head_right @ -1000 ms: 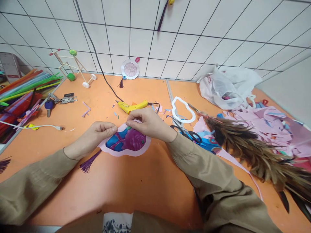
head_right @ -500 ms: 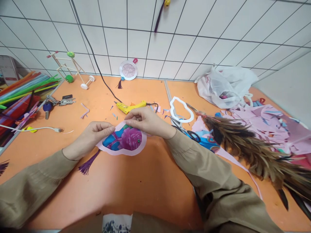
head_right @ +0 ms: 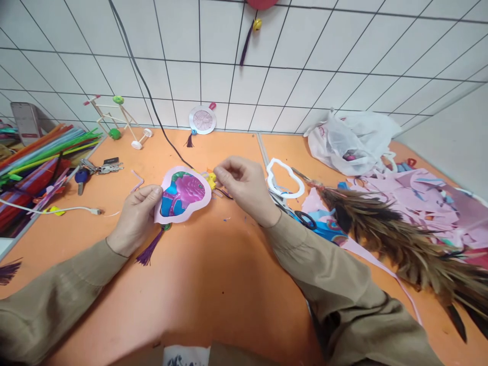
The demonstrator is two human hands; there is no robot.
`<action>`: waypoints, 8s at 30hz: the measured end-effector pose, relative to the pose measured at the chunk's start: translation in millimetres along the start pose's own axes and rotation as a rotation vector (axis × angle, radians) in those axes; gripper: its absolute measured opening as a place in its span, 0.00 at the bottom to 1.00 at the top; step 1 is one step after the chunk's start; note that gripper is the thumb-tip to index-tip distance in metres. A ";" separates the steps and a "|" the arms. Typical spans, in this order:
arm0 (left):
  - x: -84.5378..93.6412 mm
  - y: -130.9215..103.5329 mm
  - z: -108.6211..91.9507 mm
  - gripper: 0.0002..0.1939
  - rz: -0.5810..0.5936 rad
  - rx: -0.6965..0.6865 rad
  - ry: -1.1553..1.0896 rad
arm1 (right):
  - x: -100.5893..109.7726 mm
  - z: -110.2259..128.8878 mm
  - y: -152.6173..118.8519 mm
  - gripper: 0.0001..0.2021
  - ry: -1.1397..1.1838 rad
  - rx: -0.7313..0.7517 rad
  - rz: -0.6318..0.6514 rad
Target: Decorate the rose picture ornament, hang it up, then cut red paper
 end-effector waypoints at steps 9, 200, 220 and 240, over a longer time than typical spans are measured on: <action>-0.2 -4.6 -4.9 0.18 -0.010 -0.153 -0.105 | -52.2 -30.6 -30.1 0.33 0.385 -0.450 0.512; -0.8 -42.9 6.2 0.08 0.010 -0.773 1.550 | -80.4 -1.5 10.1 0.18 -0.874 0.097 1.160; 1.2 -41.6 6.9 0.09 0.004 -0.748 1.558 | -75.9 -6.3 8.0 0.16 -0.865 0.039 1.161; 2.8 -40.3 6.5 0.09 0.008 -0.750 1.574 | -73.6 -7.5 6.6 0.18 -0.878 0.151 1.169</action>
Point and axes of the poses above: each hand's wrist, its own y-axis towards the middle knuckle, its own x-axis out of the back of the hand, z = x × y, the point moved 6 cm from there along y, towards the middle knuckle, and after that the axes turned 6 degrees about x, right-handed, at the moved point
